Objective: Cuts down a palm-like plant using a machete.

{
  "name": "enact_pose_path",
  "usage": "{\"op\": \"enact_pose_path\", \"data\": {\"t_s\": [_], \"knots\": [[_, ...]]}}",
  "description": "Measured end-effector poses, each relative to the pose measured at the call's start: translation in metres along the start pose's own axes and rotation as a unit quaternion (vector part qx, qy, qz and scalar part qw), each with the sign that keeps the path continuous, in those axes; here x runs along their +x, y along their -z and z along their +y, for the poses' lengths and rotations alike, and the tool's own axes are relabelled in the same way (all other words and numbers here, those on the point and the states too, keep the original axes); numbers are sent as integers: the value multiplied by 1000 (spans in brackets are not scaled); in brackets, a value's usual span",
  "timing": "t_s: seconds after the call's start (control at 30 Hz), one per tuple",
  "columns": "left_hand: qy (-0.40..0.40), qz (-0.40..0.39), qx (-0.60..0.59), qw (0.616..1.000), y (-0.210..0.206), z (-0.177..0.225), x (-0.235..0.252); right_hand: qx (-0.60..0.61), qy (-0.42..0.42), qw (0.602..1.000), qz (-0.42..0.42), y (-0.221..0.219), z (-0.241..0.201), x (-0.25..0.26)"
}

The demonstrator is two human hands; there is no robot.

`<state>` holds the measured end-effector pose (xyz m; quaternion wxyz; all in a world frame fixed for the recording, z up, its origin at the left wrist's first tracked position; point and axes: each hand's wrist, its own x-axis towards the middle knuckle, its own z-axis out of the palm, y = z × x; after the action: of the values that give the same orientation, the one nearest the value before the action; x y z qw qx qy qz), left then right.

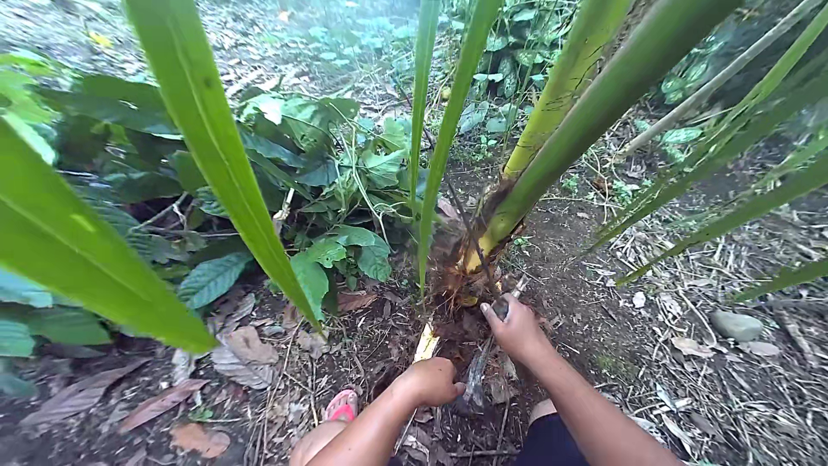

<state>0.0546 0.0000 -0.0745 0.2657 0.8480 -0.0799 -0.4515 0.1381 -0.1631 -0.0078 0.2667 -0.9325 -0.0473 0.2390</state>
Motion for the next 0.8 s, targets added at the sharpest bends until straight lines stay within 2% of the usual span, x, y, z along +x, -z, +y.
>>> {"op": "enact_pose_path", "data": {"t_s": [0.07,0.17,0.23,0.3,0.33,0.43,0.5,0.6,0.7,0.8], "knots": [[-5,-3,4,1000,1,2,-3,-29,-51,998,-22,-25,25,18],[-9,-5,6,1000,2,4,-8,-8,-153,980,-131,-66,65,30],[-14,0,8,1000,6,4,-10,82,-151,975,-143,-70,54,21],[-15,-3,9,1000,5,3,-9,179,-134,962,-157,-56,42,3],[-13,-2,9,1000,5,2,-8,178,-109,966,-152,-43,35,-3],[-17,7,3,1000,3,-1,-2,73,-18,993,-89,-4,15,-12],[-20,1,5,1000,3,-1,1,35,2,999,-35,3,15,-8],[-15,-8,6,1000,4,-1,2,6,-35,999,-27,-27,54,16],[-9,-17,10,1000,5,-1,4,-17,-114,985,-125,-74,109,35],[-12,-18,22,1000,4,-3,7,-14,-135,981,-140,-95,114,31]]}}
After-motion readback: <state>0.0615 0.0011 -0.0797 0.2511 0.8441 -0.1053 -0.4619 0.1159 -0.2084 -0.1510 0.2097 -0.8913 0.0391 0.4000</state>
